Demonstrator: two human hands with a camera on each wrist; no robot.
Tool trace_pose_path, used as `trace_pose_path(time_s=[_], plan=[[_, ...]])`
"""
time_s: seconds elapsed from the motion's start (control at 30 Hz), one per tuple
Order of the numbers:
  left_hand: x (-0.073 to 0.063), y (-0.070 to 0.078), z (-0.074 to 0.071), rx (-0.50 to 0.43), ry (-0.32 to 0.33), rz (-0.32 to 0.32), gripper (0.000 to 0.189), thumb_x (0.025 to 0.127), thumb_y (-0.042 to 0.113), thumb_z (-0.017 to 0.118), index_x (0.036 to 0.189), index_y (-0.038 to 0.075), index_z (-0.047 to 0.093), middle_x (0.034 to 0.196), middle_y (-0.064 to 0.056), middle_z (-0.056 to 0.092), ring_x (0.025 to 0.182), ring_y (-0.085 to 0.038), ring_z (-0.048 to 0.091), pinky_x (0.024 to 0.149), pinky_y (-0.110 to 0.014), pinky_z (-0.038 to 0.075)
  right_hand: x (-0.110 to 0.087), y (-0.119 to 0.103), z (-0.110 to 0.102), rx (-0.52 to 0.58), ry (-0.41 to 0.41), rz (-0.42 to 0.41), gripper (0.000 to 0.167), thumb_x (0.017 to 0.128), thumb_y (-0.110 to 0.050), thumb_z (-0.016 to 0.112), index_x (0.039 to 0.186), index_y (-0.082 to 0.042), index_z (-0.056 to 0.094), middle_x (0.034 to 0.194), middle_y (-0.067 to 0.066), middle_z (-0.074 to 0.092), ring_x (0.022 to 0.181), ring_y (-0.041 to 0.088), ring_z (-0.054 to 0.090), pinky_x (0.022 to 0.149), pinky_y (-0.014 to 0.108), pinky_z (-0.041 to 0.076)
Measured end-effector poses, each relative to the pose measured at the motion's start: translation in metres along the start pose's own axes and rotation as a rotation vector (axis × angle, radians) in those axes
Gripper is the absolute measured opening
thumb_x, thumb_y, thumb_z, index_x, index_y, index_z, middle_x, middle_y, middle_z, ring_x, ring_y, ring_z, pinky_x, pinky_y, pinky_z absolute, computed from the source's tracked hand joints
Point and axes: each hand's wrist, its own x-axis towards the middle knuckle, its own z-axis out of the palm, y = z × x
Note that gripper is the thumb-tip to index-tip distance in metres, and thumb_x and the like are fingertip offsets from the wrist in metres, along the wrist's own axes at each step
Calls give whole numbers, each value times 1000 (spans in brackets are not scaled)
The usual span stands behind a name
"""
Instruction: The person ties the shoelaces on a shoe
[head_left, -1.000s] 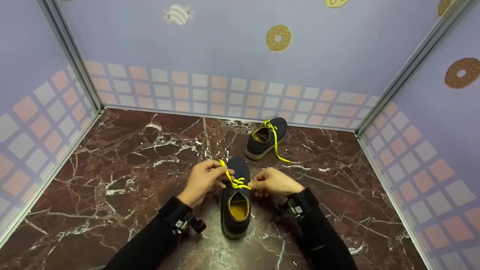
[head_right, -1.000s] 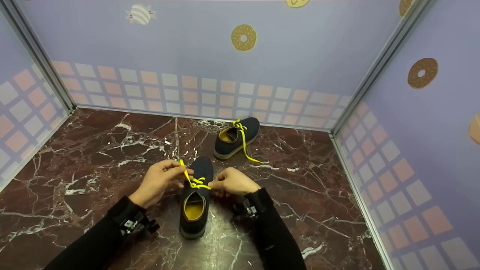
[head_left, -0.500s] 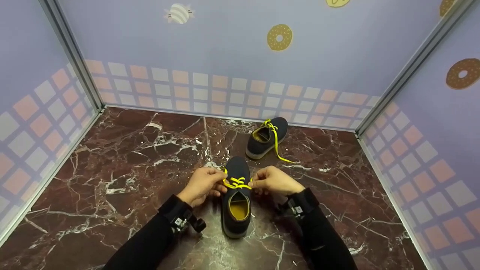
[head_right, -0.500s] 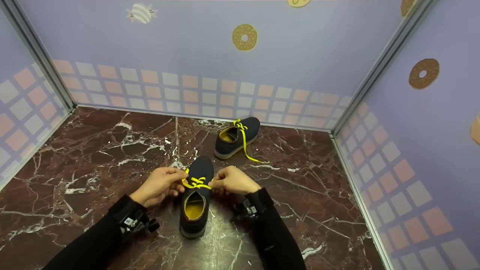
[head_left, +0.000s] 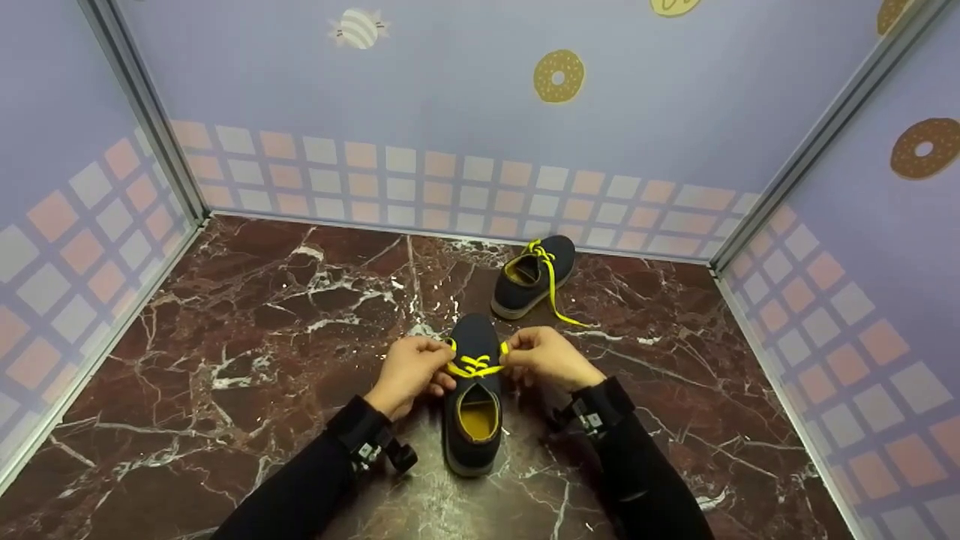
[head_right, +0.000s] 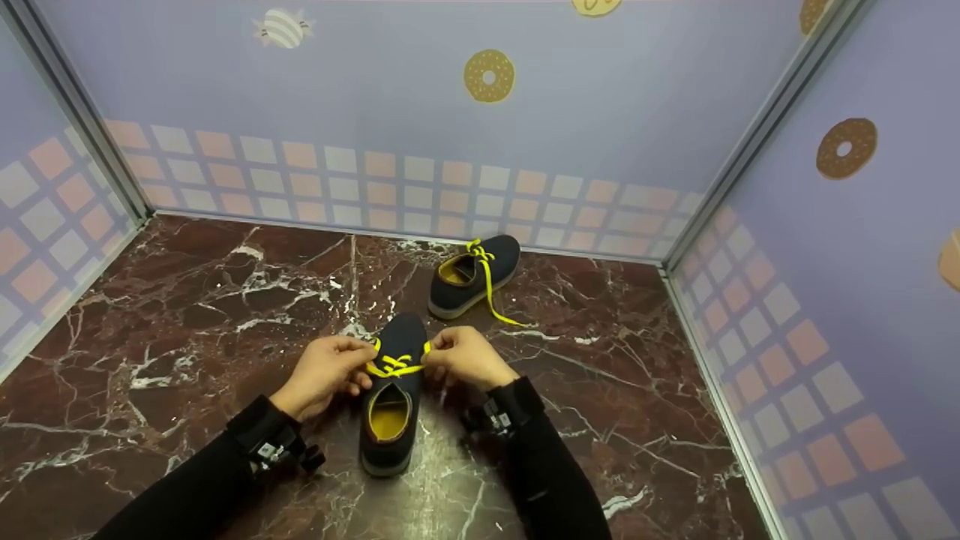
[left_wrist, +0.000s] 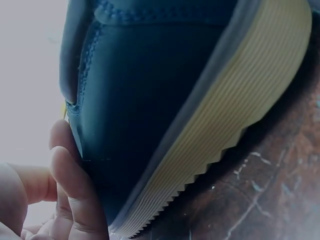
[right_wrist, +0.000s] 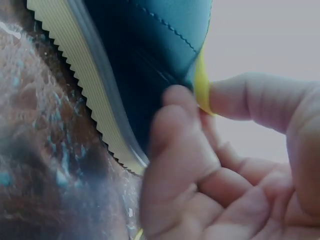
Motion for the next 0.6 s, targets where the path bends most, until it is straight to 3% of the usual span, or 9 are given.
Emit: trace_pose_path(time_s=[0.2,0.4,0.5,0.6], plan=[[0,0,1,-13,5,3,18,102,3,73,114,-10,73,85,-15,75,57,-15,72,47,-23,56,5,4,7,235,131,25,9,97,-4,77,93,0,70,76,11,74,59,15,66,47,25,52],[1,0,1,-25,0,0,17,103,3,73,113,-10,74,87,-16,76,58,-15,72,48,-24,57,10,6,14,340,238,-11,9,95,0,77,91,-2,69,74,7,69,61,16,66,47,25,50],[1,-1,1,-32,-4,-3,17,103,3,74,114,-10,74,87,-16,76,58,-15,72,49,-24,57,13,7,14,372,292,-36,6,94,2,76,95,5,72,74,5,68,61,15,64,48,25,49],[1,-1,0,-29,-2,-5,18,103,4,73,115,-10,74,88,-16,76,59,-15,72,49,-24,57,15,7,12,382,317,-47,13,96,1,76,104,12,73,76,5,68,62,15,63,49,24,48]])
